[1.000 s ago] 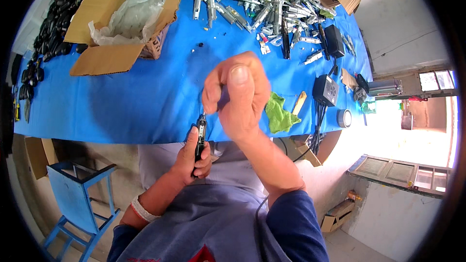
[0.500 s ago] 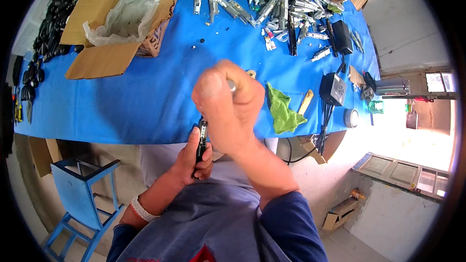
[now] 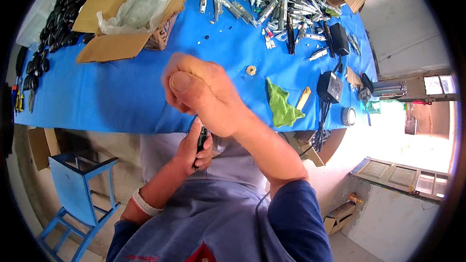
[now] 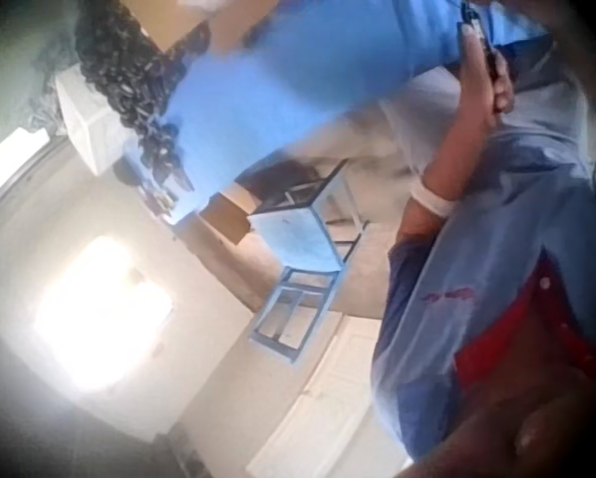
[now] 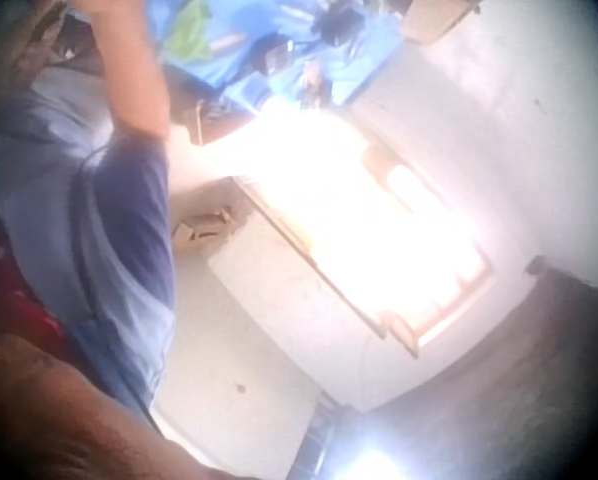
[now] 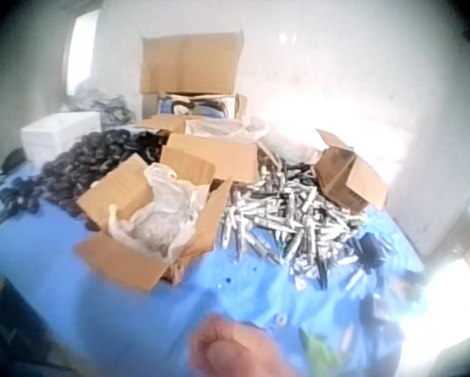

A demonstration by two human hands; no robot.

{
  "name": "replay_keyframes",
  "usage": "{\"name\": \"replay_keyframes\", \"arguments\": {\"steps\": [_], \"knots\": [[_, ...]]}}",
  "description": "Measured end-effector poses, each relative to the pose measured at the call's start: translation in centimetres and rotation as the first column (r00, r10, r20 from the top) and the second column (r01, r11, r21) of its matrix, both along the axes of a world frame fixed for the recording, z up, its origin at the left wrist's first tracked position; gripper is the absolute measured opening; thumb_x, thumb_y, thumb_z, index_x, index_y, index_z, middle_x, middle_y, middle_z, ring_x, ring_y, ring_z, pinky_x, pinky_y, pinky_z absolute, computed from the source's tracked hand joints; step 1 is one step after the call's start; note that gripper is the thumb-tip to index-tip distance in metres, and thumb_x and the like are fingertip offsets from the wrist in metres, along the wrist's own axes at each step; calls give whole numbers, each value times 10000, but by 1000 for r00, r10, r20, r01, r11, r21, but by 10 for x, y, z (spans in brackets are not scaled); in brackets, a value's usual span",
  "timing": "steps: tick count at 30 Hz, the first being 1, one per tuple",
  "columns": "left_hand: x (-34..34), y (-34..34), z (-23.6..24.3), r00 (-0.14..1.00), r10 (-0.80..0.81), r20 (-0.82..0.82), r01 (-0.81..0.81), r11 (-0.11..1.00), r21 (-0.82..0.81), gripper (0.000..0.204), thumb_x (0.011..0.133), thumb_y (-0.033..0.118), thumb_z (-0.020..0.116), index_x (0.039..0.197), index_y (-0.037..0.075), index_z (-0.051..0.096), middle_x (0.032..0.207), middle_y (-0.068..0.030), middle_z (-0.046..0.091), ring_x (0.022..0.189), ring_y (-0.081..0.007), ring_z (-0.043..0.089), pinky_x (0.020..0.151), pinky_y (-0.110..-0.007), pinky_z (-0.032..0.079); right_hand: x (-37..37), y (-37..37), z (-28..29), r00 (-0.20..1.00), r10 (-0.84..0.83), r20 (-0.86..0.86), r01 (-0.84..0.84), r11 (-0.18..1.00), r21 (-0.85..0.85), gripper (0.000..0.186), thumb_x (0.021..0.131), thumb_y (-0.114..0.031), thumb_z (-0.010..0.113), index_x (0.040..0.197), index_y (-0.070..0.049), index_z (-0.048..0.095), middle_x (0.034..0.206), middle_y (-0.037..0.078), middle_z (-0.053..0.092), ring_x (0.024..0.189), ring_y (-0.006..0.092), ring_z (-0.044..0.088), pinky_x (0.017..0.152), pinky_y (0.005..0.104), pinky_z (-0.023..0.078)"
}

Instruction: The person uses a soldering iron and solder wire to work on small metal components on a blue workbench. They repeatedly apply heat and solder to the tips of the components, occasionally wiping the iron with a green cloth. The workspace contains piles of similar metal parts and cardboard boxes.

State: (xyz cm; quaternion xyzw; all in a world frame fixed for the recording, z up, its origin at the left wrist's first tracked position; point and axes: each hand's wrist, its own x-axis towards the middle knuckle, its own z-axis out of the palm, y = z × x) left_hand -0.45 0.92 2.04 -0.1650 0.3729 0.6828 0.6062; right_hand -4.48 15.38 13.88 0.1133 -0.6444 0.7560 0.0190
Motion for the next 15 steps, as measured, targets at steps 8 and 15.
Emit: {"name": "replay_keyframes", "arguments": {"steps": [8,15], "knots": [[-5,0,-3,994,-72,-83,72,997,-3,625,910,704,303,678,131,398,443,28,266,326,-112,272,350,-273,263,1,-10,-13,819,-482,-312,514,857,24,373,1010,-341,422,901,3,520,819,56,548,705,121,504,632,248,419],[-4,1,4,999,-45,12,45,999,-8,634,856,744,391,654,143,400,467,38,226,358,-108,216,365,-275,167,8,-15,-23,807,-571,-148,516,805,-294,404,1019,-315,393,813,6,526,710,64,531,550,82,447,489,242,359]]}}
